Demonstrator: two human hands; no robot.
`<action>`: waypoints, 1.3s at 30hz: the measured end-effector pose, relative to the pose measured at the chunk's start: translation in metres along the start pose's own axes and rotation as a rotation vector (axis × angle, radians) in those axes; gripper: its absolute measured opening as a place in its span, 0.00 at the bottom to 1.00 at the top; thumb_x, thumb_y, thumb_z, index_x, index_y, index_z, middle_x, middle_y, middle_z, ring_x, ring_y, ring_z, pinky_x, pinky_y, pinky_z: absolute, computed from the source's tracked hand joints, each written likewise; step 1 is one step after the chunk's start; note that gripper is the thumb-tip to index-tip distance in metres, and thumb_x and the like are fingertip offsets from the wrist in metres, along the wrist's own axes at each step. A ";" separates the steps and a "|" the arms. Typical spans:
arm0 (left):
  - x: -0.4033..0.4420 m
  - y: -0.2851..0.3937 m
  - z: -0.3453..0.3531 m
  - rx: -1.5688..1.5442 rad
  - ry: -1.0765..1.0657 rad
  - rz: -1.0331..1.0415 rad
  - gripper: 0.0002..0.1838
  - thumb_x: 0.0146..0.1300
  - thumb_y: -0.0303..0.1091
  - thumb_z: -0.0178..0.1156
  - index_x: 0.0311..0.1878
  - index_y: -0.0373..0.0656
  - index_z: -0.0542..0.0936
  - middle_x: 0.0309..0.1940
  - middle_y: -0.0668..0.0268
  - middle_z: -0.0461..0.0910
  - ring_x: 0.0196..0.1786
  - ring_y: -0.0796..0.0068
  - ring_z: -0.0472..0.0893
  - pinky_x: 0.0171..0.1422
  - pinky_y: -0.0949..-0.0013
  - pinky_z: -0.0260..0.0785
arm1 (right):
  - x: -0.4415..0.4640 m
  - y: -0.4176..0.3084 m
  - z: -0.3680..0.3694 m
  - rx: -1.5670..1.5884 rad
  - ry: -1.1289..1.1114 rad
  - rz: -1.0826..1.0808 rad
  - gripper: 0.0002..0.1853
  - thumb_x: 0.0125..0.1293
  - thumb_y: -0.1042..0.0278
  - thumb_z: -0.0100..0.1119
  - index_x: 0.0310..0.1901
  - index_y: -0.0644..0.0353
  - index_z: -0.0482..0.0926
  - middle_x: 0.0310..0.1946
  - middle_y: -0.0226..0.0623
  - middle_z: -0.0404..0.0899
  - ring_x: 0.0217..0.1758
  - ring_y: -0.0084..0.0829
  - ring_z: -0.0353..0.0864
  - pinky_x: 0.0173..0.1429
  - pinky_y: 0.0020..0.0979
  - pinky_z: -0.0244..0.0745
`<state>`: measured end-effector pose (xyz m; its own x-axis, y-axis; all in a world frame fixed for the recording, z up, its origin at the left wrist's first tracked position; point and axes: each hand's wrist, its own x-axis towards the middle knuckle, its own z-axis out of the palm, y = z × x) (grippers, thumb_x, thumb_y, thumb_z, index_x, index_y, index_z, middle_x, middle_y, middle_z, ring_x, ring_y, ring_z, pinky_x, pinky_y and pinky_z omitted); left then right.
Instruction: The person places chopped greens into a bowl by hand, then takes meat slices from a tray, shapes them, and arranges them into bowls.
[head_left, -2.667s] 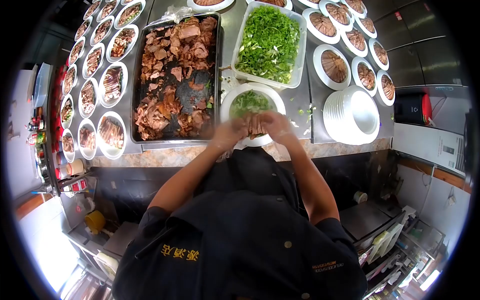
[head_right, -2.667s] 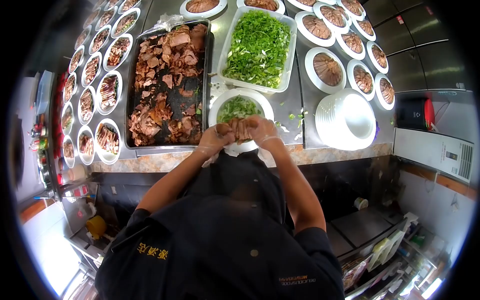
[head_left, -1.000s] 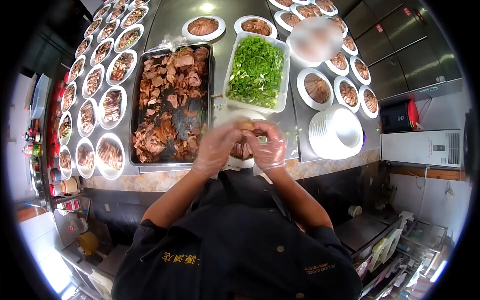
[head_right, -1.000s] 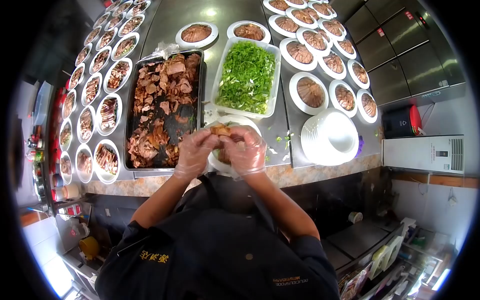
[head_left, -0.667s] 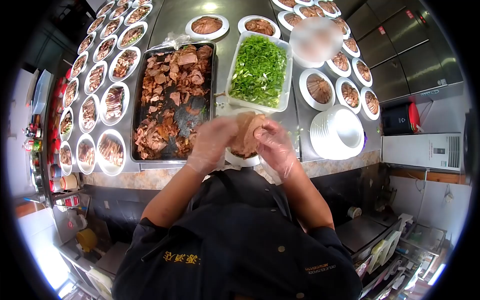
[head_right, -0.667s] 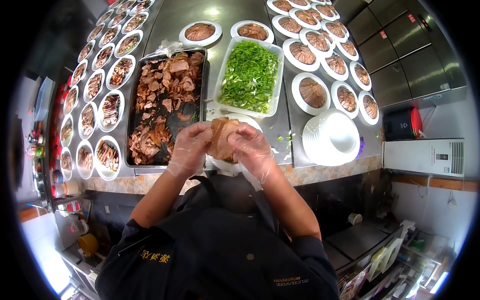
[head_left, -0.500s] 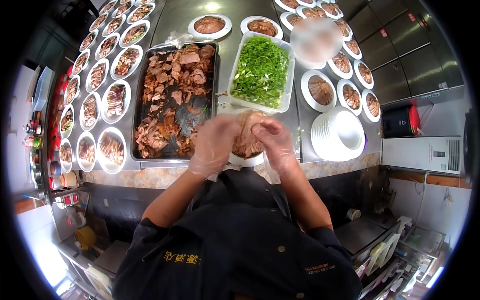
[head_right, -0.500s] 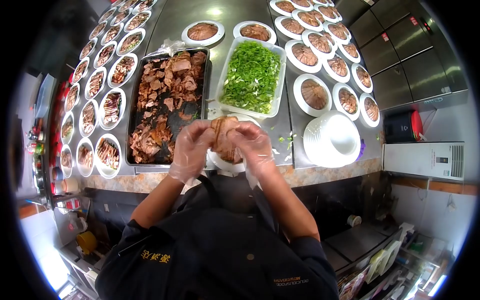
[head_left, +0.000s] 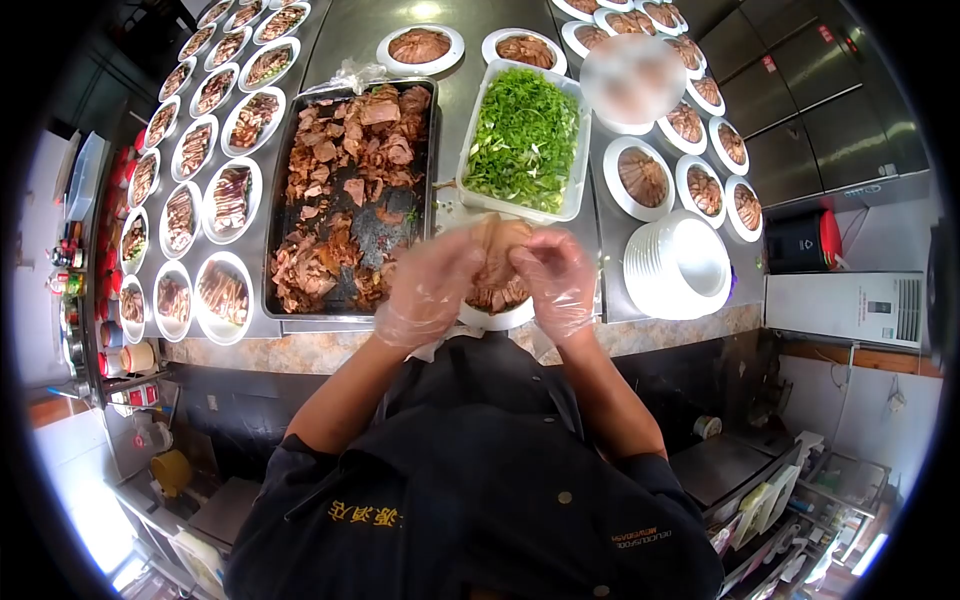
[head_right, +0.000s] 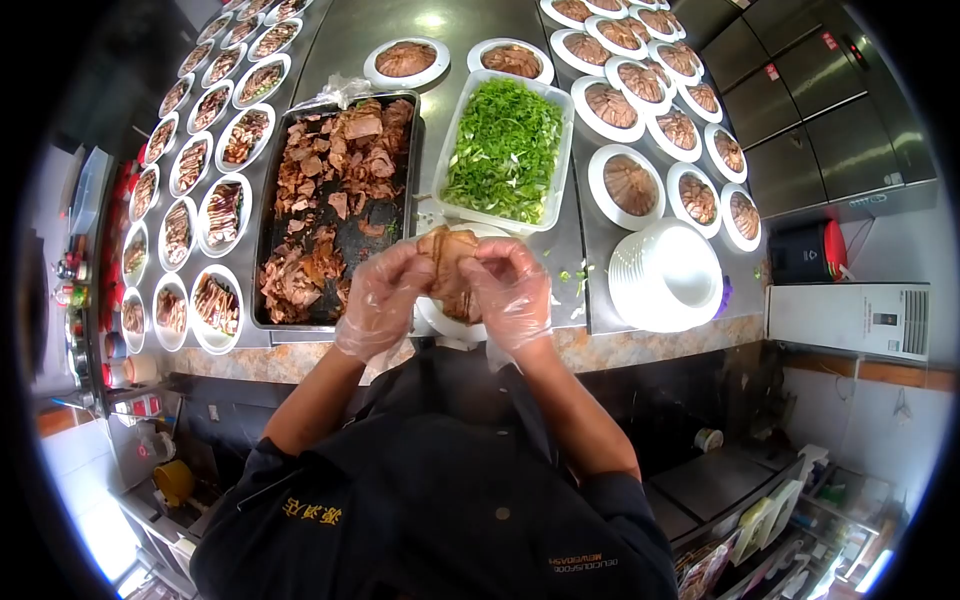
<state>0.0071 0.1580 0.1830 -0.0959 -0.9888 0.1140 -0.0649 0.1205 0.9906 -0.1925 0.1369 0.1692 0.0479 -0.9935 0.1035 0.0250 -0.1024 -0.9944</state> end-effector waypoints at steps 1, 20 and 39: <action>0.000 0.003 -0.002 0.061 0.000 -0.030 0.13 0.85 0.29 0.56 0.62 0.32 0.85 0.41 0.67 0.87 0.42 0.81 0.81 0.50 0.72 0.77 | 0.000 -0.002 -0.002 0.000 0.001 0.000 0.10 0.72 0.78 0.76 0.50 0.63 0.84 0.38 0.29 0.86 0.41 0.18 0.84 0.46 0.24 0.82; 0.006 -0.015 -0.008 -0.028 -0.075 -0.151 0.11 0.85 0.33 0.61 0.55 0.34 0.86 0.41 0.70 0.87 0.42 0.82 0.82 0.49 0.73 0.77 | -0.002 0.001 0.008 -0.118 0.006 -0.232 0.14 0.67 0.79 0.79 0.49 0.60 0.82 0.41 0.28 0.84 0.42 0.18 0.82 0.47 0.26 0.83; 0.010 0.004 -0.009 0.207 -0.205 -0.143 0.17 0.85 0.36 0.60 0.39 0.35 0.83 0.28 0.67 0.84 0.33 0.80 0.80 0.41 0.69 0.77 | 0.004 -0.003 -0.027 0.173 -0.156 0.414 0.10 0.72 0.72 0.77 0.48 0.67 0.86 0.43 0.36 0.90 0.43 0.22 0.88 0.48 0.27 0.86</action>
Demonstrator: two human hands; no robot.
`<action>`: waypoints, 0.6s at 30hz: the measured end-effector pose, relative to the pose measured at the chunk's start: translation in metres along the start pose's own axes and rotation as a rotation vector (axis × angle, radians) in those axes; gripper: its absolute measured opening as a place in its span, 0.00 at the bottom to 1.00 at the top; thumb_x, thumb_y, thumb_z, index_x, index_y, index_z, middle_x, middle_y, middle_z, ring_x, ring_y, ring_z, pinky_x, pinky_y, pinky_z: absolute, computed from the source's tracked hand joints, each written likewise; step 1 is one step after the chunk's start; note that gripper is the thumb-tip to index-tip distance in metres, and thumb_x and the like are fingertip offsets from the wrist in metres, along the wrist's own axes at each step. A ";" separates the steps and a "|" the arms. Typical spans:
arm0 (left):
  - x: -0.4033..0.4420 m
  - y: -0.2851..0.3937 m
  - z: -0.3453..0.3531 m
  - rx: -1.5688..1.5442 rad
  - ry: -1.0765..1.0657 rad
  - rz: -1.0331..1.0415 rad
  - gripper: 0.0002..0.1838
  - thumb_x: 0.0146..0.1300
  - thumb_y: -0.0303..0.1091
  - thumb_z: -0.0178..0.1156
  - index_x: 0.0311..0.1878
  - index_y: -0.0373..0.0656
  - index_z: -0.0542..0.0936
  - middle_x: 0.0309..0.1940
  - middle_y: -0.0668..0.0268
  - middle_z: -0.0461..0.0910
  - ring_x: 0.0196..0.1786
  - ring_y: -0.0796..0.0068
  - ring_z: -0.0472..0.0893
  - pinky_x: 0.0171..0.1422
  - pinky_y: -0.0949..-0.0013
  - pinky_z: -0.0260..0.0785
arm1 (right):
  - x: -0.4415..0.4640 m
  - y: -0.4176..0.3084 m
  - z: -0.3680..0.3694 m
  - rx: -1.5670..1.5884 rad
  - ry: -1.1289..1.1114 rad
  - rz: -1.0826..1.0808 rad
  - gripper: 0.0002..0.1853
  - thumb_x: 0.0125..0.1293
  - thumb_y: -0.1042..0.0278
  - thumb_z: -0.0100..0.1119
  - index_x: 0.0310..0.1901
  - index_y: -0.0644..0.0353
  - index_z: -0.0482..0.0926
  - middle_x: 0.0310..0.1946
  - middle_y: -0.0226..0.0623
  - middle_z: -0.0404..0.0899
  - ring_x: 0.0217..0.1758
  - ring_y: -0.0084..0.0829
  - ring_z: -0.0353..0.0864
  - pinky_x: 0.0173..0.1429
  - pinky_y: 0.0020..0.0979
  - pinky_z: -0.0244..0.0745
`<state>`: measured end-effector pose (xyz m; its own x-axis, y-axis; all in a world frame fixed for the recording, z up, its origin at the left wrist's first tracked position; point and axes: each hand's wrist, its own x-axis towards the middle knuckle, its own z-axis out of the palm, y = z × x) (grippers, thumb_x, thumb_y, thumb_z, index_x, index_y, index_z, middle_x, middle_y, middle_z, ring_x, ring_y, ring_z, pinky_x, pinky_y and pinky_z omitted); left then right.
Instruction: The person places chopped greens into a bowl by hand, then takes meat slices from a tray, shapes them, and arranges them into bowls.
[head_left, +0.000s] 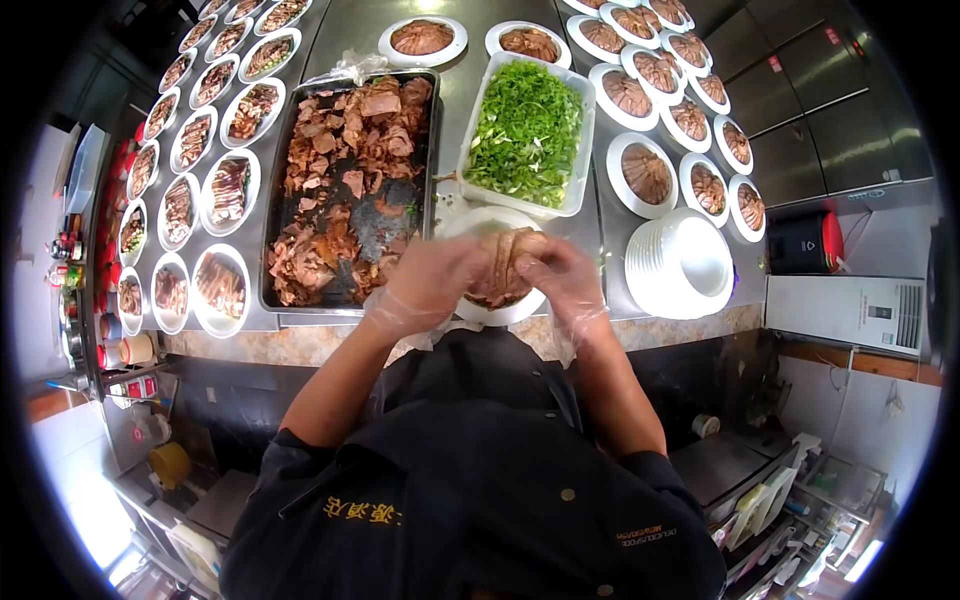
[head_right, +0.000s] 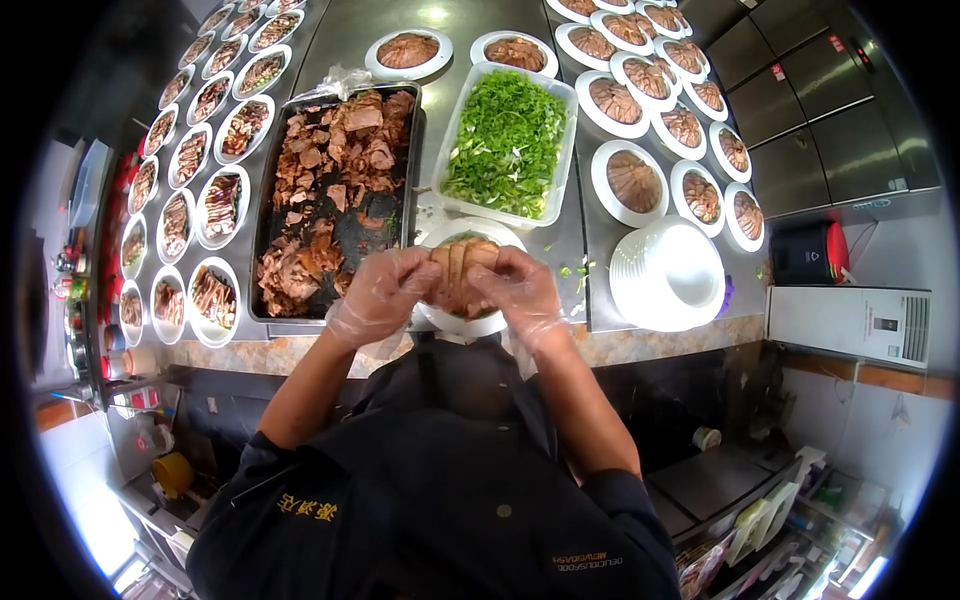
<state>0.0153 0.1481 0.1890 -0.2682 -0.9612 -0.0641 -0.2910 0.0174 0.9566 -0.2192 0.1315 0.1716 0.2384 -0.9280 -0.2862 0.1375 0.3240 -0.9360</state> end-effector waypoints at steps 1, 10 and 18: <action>0.000 0.000 0.004 -0.045 -0.003 -0.009 0.17 0.85 0.36 0.60 0.37 0.35 0.83 0.26 0.66 0.83 0.31 0.80 0.79 0.40 0.68 0.76 | 0.001 0.004 -0.004 -0.001 -0.001 0.002 0.10 0.72 0.72 0.77 0.48 0.67 0.86 0.43 0.36 0.90 0.43 0.22 0.88 0.48 0.27 0.86; 0.015 -0.041 0.038 -0.024 -0.060 -0.056 0.15 0.82 0.41 0.62 0.47 0.36 0.84 0.37 0.51 0.87 0.38 0.55 0.86 0.48 0.56 0.78 | 0.010 0.031 -0.032 0.090 -0.010 0.055 0.22 0.67 0.74 0.80 0.59 0.69 0.83 0.51 0.40 0.90 0.51 0.28 0.90 0.60 0.30 0.86; 0.017 -0.110 0.063 0.290 0.217 -0.256 0.24 0.80 0.45 0.66 0.67 0.33 0.83 0.48 0.48 0.90 0.55 0.48 0.91 0.63 0.53 0.83 | 0.044 0.092 -0.093 -0.242 0.128 0.093 0.21 0.65 0.72 0.79 0.58 0.68 0.87 0.46 0.36 0.92 0.48 0.23 0.89 0.52 0.27 0.85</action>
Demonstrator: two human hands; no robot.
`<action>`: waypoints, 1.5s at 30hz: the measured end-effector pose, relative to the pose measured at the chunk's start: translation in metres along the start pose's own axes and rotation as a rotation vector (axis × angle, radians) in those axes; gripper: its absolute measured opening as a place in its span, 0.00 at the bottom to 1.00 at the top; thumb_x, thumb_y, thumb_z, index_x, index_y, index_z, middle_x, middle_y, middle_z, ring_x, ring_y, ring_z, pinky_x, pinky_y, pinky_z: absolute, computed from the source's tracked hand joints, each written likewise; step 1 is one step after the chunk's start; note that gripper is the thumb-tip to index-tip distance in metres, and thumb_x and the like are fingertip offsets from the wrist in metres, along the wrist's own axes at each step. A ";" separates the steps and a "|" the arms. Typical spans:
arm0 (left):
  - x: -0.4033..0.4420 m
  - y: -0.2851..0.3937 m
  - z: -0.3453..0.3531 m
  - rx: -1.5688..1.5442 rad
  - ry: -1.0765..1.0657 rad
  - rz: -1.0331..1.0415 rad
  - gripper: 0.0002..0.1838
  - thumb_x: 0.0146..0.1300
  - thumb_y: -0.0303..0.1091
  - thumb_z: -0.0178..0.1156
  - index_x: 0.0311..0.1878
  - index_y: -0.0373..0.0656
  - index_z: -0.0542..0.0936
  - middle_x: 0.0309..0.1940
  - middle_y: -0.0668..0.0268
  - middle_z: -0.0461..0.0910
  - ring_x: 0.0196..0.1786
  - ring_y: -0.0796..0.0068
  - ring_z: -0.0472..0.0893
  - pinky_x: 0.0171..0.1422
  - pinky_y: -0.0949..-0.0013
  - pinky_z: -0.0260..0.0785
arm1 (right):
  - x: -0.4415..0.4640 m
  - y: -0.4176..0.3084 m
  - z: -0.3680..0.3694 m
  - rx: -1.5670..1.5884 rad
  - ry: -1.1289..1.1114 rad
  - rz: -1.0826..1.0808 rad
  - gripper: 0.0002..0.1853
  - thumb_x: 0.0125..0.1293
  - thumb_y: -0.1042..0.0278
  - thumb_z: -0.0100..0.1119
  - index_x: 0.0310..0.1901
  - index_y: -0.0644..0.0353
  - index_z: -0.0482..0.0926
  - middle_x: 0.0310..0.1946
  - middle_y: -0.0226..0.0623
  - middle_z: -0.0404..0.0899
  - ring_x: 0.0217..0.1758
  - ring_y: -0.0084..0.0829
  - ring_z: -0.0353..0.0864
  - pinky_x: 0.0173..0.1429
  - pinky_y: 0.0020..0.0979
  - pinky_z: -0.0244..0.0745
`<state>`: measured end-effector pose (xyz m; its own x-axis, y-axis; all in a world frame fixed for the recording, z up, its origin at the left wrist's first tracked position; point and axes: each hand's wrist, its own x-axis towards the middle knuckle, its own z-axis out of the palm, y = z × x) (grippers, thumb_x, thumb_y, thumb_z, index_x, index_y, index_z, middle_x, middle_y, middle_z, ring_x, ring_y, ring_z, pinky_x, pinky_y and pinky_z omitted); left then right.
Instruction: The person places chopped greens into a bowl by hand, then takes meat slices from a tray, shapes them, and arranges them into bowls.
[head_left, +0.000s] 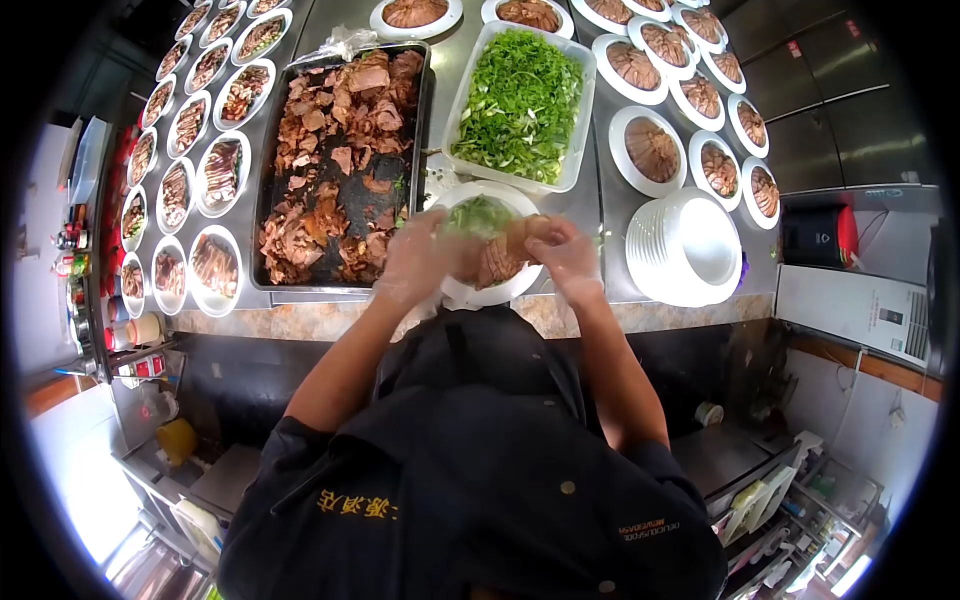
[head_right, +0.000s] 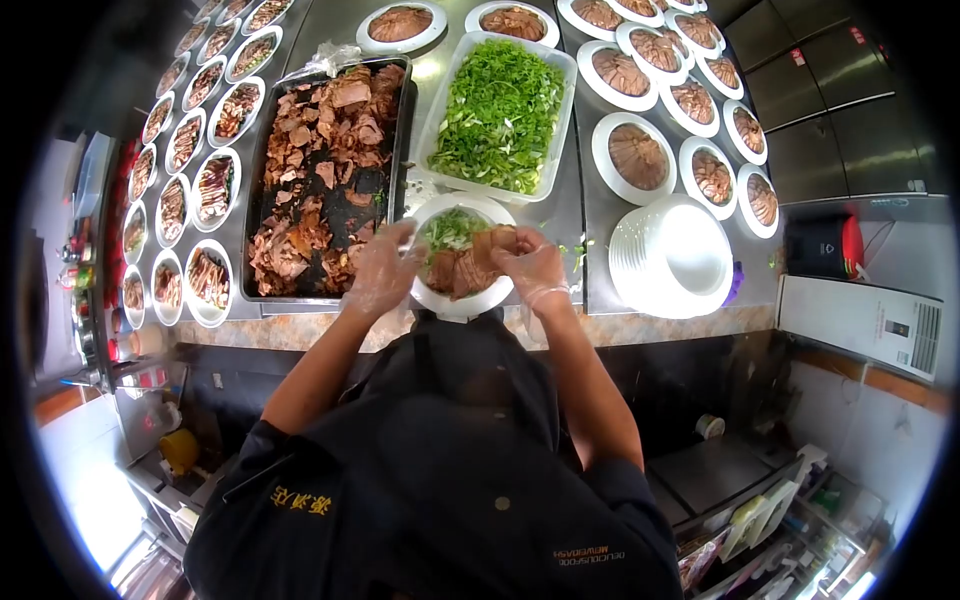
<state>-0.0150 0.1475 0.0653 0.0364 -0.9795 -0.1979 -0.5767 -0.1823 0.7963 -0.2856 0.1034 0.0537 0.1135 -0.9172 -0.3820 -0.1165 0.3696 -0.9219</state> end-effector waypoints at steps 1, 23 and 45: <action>0.007 -0.052 0.021 0.268 0.106 0.063 0.24 0.80 0.43 0.65 0.69 0.34 0.81 0.49 0.46 0.90 0.56 0.45 0.90 0.63 0.51 0.83 | 0.003 0.006 -0.005 -0.087 -0.019 0.024 0.22 0.63 0.69 0.79 0.58 0.68 0.87 0.45 0.36 0.92 0.48 0.23 0.89 0.51 0.27 0.85; 0.147 -0.036 0.043 0.402 -0.157 0.138 0.16 0.82 0.42 0.60 0.59 0.42 0.89 0.50 0.46 0.89 0.54 0.47 0.88 0.66 0.52 0.79 | 0.030 0.051 0.018 -0.631 -0.138 -0.115 0.22 0.64 0.57 0.75 0.58 0.53 0.87 0.46 0.48 0.94 0.54 0.51 0.93 0.59 0.46 0.87; -0.037 -0.011 0.113 0.037 0.399 -0.042 0.25 0.68 0.30 0.68 0.68 0.41 0.81 0.62 0.45 0.84 0.66 0.38 0.82 0.70 0.46 0.77 | 0.077 0.071 0.015 -0.742 -0.401 -0.179 0.21 0.61 0.61 0.81 0.54 0.51 0.87 0.46 0.45 0.93 0.52 0.52 0.92 0.59 0.46 0.86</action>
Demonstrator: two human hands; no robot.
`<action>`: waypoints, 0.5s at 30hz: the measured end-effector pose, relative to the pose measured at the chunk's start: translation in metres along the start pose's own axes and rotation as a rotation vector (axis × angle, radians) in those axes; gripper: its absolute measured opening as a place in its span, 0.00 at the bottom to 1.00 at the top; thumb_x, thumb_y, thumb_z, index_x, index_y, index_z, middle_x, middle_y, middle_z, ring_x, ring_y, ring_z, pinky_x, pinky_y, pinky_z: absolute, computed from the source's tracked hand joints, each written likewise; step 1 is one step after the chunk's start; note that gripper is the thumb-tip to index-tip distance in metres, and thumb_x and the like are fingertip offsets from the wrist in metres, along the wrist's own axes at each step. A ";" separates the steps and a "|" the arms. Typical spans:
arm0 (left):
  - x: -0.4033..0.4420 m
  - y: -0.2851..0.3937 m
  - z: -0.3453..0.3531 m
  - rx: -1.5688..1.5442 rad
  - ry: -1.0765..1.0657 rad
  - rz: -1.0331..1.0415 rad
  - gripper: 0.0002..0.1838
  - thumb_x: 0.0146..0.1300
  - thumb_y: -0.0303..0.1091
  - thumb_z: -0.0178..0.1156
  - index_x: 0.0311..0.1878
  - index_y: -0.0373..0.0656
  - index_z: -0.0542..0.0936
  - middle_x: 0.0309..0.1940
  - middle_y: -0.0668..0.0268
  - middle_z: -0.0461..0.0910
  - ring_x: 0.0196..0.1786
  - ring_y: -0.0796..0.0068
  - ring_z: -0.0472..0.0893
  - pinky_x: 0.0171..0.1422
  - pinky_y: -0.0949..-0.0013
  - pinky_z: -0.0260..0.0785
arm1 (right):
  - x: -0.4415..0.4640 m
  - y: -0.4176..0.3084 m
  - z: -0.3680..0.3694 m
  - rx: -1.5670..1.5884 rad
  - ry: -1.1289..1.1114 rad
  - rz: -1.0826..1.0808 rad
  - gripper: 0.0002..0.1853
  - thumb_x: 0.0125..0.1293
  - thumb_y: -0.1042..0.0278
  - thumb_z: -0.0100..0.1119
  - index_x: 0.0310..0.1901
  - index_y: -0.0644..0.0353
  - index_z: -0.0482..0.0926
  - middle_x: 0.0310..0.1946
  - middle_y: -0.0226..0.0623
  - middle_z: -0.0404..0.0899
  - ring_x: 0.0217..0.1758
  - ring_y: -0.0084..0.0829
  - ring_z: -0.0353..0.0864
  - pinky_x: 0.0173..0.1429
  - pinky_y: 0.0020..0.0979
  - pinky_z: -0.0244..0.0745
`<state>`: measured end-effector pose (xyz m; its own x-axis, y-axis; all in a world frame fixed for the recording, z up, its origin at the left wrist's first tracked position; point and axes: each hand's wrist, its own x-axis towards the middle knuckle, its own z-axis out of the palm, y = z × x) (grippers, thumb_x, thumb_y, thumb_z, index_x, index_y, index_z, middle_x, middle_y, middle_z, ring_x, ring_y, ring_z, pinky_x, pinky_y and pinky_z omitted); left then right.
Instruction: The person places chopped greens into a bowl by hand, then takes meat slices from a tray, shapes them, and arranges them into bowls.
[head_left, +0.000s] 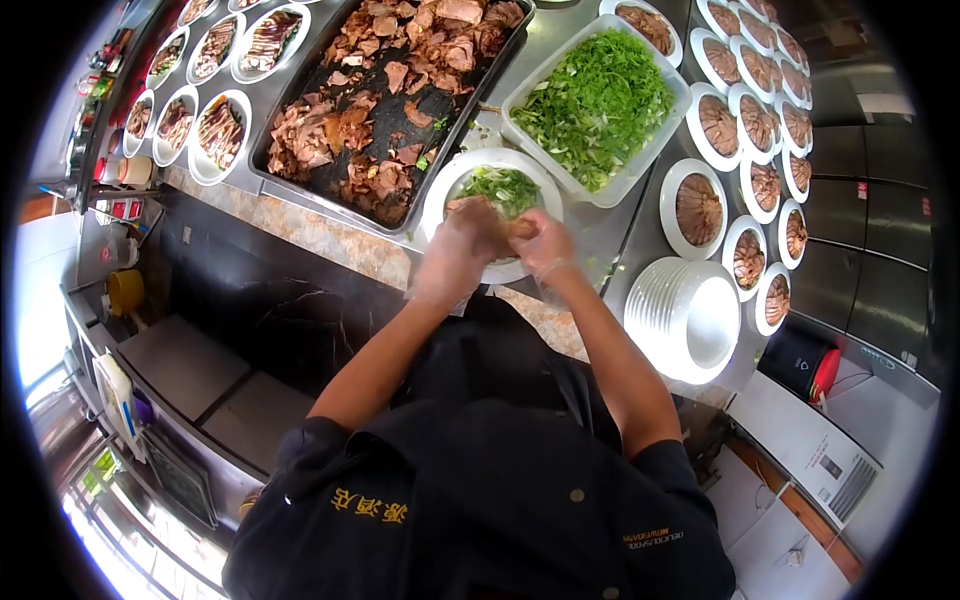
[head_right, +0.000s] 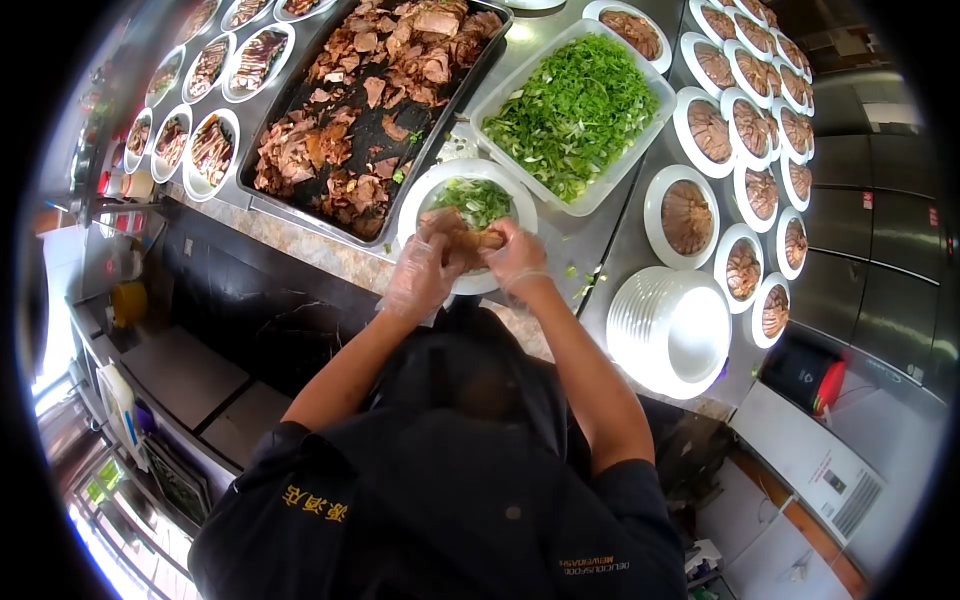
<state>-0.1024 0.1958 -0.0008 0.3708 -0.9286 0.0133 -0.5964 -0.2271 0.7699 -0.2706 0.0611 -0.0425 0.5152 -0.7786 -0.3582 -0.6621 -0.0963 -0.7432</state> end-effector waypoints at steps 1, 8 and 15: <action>-0.001 -0.002 0.001 -0.039 -0.004 0.015 0.21 0.65 0.28 0.70 0.61 0.37 0.81 0.66 0.46 0.82 0.64 0.38 0.83 0.68 0.48 0.79 | 0.002 -0.002 -0.004 -0.022 -0.023 0.005 0.21 0.60 0.60 0.82 0.55 0.51 0.87 0.46 0.45 0.93 0.52 0.52 0.92 0.59 0.46 0.86; -0.002 -0.004 0.001 -0.033 -0.037 0.012 0.12 0.66 0.29 0.71 0.48 0.33 0.85 0.60 0.46 0.86 0.59 0.40 0.86 0.64 0.49 0.80 | -0.005 -0.052 -0.037 -0.232 -0.146 0.039 0.22 0.61 0.63 0.81 0.57 0.51 0.87 0.46 0.47 0.92 0.52 0.53 0.92 0.59 0.47 0.85; 0.007 -0.019 -0.017 -0.044 -0.015 0.041 0.11 0.67 0.30 0.72 0.49 0.36 0.88 0.48 0.49 0.88 0.52 0.44 0.88 0.59 0.52 0.81 | 0.004 -0.044 -0.041 -0.244 -0.184 -0.162 0.16 0.66 0.72 0.71 0.55 0.53 0.86 0.48 0.52 0.90 0.54 0.56 0.89 0.58 0.48 0.84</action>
<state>-0.0760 0.1983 -0.0042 0.3360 -0.9412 0.0358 -0.5790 -0.1764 0.7960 -0.2621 0.0370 0.0116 0.6993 -0.6185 -0.3584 -0.6624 -0.3724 -0.6500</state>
